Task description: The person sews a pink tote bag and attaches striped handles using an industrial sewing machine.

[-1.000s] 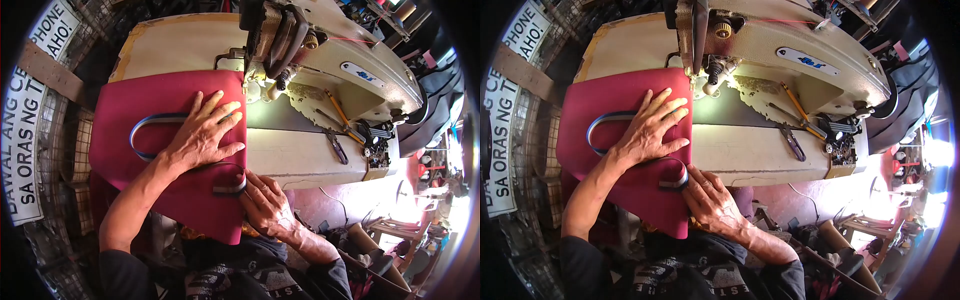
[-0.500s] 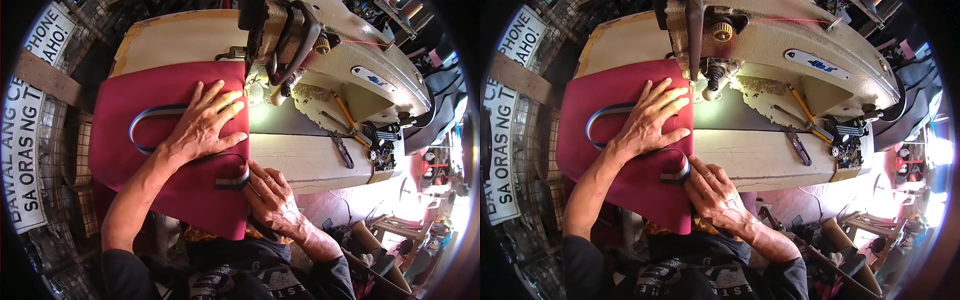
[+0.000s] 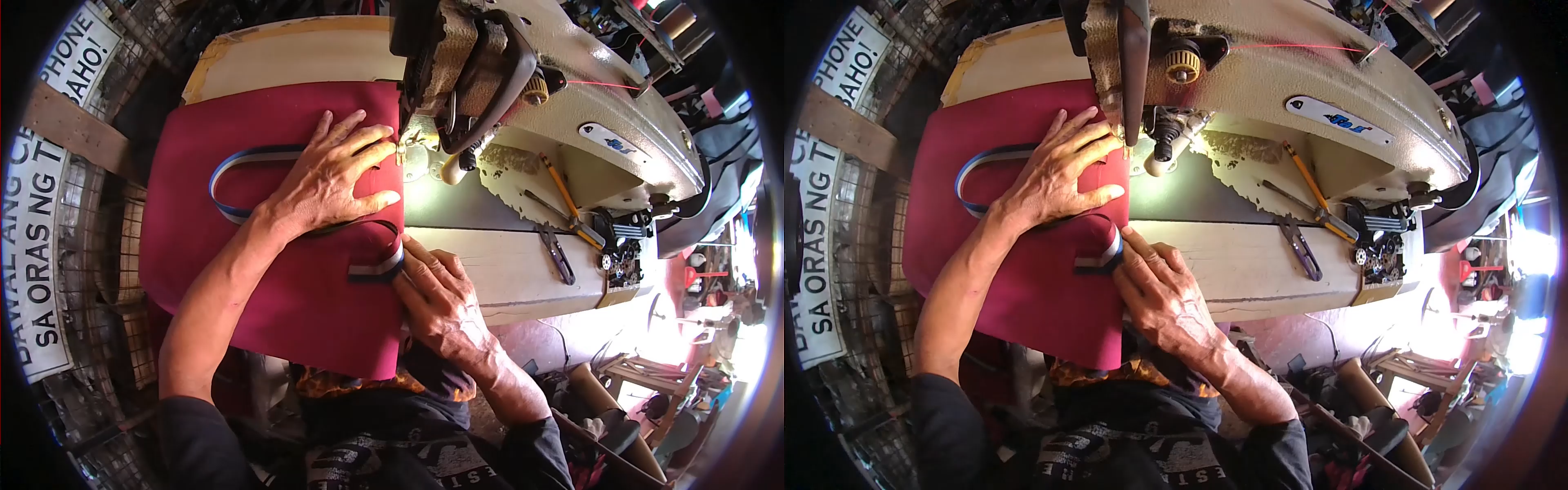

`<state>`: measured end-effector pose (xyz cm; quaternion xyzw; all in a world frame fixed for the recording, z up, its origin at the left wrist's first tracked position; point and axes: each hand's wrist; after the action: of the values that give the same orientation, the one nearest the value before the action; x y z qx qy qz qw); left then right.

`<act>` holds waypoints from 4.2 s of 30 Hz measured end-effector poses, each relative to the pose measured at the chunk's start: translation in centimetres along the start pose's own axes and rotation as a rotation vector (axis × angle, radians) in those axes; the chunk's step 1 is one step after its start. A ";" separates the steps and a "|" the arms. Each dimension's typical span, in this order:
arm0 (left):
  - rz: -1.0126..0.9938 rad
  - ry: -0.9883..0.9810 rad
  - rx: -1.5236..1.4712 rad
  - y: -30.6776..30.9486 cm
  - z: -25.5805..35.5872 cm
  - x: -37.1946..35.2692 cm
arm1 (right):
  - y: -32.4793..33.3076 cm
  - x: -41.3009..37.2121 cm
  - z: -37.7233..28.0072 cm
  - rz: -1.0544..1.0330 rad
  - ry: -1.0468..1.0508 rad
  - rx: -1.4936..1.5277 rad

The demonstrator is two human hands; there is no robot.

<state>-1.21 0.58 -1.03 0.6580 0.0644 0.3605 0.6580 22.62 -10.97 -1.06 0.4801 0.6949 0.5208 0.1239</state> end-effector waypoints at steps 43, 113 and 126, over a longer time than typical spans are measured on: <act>0.625 0.230 -0.311 13.0 9.0 -5.1 | 2.3 11.5 -6.2 0.055 -0.177 0.878; -0.028 -0.075 -0.034 2.1 9.7 -5.0 | 0.4 -4.8 -2.4 0.097 0.128 -0.115; -0.067 -0.060 0.005 1.1 9.7 -4.9 | 0.9 -4.2 -1.9 0.043 0.117 -0.052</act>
<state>0.19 -10.21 -0.68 0.6676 0.0675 0.3181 0.6698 23.97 -15.45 -0.88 0.4602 0.6768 0.5683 0.0844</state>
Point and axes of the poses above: each hand's wrist, its own x-axis towards the middle knuckle, its own y-axis out of the back of the hand, z = x × y, and after that the axes turned 15 degrees about -y, right-handed
